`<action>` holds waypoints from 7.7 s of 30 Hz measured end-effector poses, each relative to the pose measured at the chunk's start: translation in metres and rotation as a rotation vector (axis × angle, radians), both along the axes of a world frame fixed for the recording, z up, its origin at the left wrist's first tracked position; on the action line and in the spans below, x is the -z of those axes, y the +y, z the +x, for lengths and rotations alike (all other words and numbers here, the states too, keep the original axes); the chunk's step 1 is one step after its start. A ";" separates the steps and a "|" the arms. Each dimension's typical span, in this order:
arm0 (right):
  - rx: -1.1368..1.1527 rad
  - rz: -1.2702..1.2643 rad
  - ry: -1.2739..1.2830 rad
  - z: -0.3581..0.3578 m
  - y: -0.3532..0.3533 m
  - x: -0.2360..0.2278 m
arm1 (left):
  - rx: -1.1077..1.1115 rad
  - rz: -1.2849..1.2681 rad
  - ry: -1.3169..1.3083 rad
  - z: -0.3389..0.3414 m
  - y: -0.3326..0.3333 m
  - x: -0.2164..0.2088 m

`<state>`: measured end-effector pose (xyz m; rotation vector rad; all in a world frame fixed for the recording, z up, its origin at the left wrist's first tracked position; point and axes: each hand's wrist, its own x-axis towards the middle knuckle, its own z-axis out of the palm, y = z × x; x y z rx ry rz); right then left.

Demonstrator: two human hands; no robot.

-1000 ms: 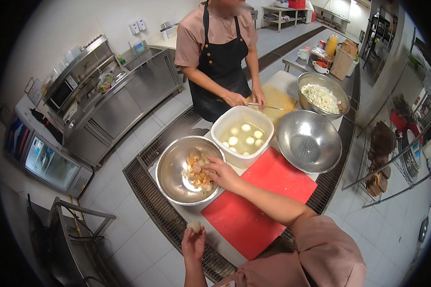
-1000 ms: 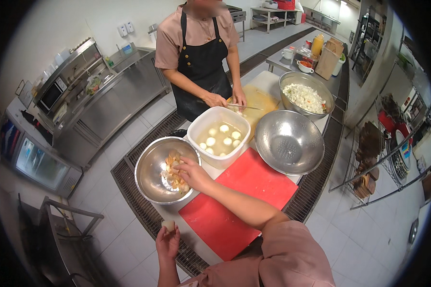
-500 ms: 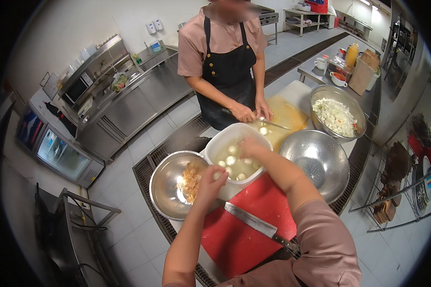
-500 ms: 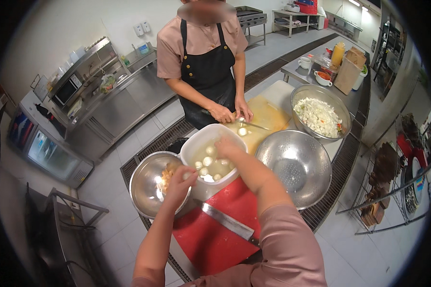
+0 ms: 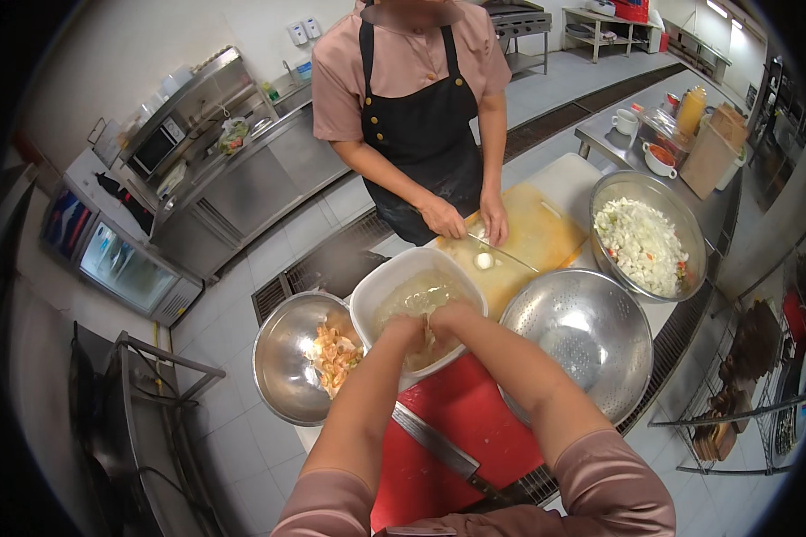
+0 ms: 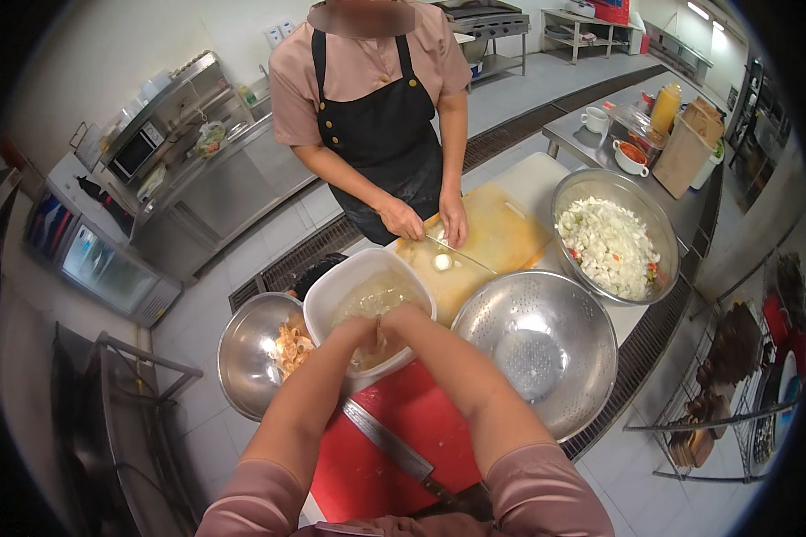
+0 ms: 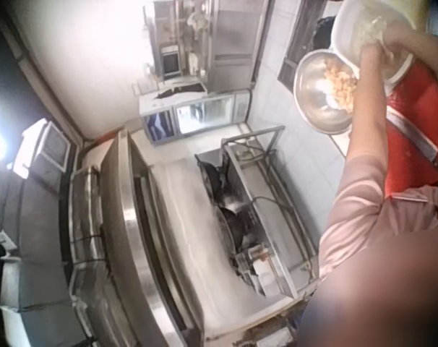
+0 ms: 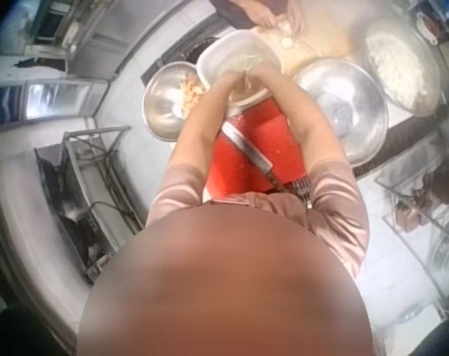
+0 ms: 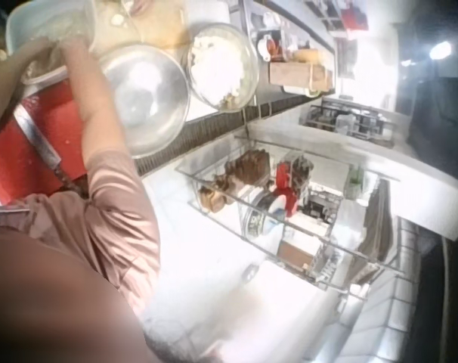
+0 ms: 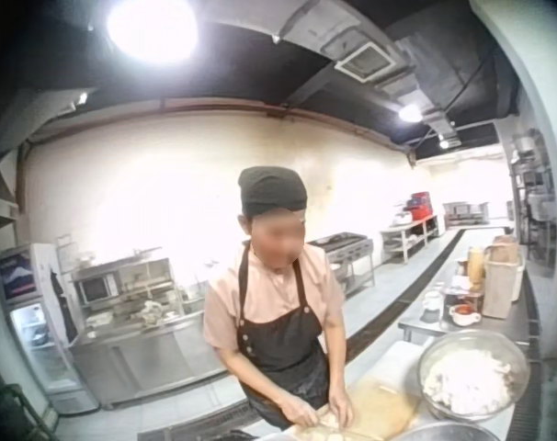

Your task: The person peels hard-boiled eggs and places the shells into a metal bowl. After peeling several eggs, the person slices them on a red cutting board. The person then walks to a stove and adjusts the gas valve under a wok.

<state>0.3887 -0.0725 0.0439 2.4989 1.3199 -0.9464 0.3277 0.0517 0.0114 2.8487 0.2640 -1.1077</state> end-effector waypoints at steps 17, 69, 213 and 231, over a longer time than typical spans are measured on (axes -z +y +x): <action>0.350 0.445 -0.040 0.002 -0.014 -0.022 | 0.070 -0.227 -0.056 -0.001 0.025 -0.033; 0.668 0.487 -0.130 -0.389 -0.164 0.021 | -0.447 -0.685 -0.997 -0.366 -0.073 0.034; 0.487 0.390 -0.026 -0.436 -0.201 0.031 | 0.267 -0.244 -0.629 -0.273 -0.100 0.001; 0.513 0.400 -0.066 -0.423 -0.212 0.030 | -0.114 -0.410 -0.609 -0.257 -0.082 -0.002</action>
